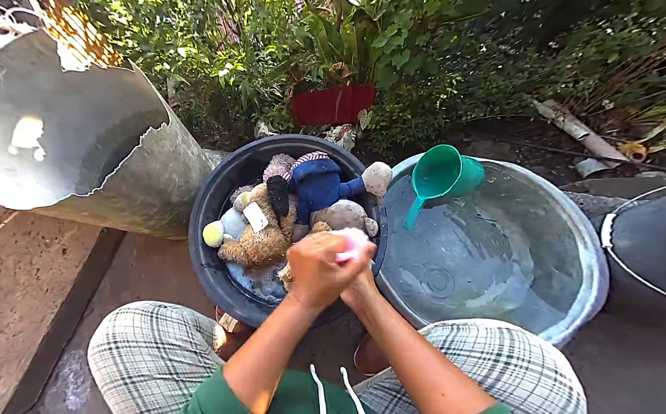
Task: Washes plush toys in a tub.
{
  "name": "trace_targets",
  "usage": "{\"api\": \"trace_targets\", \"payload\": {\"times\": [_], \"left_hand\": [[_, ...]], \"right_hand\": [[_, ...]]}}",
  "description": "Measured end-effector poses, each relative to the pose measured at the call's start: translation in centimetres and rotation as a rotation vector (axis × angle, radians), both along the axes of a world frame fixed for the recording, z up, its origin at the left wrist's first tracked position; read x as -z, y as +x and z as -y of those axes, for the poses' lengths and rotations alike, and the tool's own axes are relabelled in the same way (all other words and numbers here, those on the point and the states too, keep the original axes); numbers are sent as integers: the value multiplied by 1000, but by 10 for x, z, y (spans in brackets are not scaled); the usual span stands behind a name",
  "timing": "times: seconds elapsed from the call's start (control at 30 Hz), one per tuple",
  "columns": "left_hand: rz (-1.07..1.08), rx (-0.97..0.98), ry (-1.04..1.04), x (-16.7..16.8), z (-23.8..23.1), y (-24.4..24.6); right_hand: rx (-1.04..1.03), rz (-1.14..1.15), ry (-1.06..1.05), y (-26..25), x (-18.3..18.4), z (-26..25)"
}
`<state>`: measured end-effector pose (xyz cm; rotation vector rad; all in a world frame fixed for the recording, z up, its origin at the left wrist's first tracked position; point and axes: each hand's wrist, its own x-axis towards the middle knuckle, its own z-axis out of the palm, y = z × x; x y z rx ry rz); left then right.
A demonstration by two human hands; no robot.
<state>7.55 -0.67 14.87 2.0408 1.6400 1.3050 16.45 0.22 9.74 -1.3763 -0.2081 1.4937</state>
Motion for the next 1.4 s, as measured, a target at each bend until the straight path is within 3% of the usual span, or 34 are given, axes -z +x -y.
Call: {"api": "trace_targets", "payload": {"times": [0.07, 0.1, 0.2, 0.23, 0.33, 0.4, 0.5, 0.67, 0.7, 0.8, 0.87, 1.0, 1.1, 1.23, 1.4], "left_hand": [[-100, 8, 27, 29, 8, -5], [-170, -31, -69, 44, 13, -18], [-145, -237, -747, 59, 23, -70], [-72, -310, -850, 61, 23, -84], [255, -404, -673, 73, 41, -92], [495, -254, -488, 74, 57, -78], [533, -106, -308, 68, 62, -52], [601, 20, -189, 11, 16, -58], [656, 68, -203, 8, 5, -61], [776, 223, -314, 14, -19, -65], [751, 312, -424, 21, -25, -61], [686, 460, -566, 30, -27, -38], [645, 250, -528, 41, -27, -18], [402, -97, -532, 52, -36, -1], [308, -46, -692, 60, -46, 2]], "right_hand": [[10, 16, 10, 6, -1, -5], [-3, 27, 5, 11, -1, -8], [-3, 3, -49, 20, 7, -7], [13, -16, -60, 20, 8, -9], [52, -105, -63, 18, -1, -11], [52, -223, -49, 14, -15, -9], [33, -392, -22, 6, -48, -1], [-79, -545, 188, 30, -77, 9], [-172, -442, 229, 39, -80, 9], [-548, 378, 329, 77, -88, 5], [-710, 726, 450, 100, -83, 4], [-933, 982, 595, 86, -55, 7], [-847, 1120, 438, 63, -39, 6], [-905, 1112, 252, 49, -27, -2], [-889, 1001, 298, 57, -10, -4]]}}
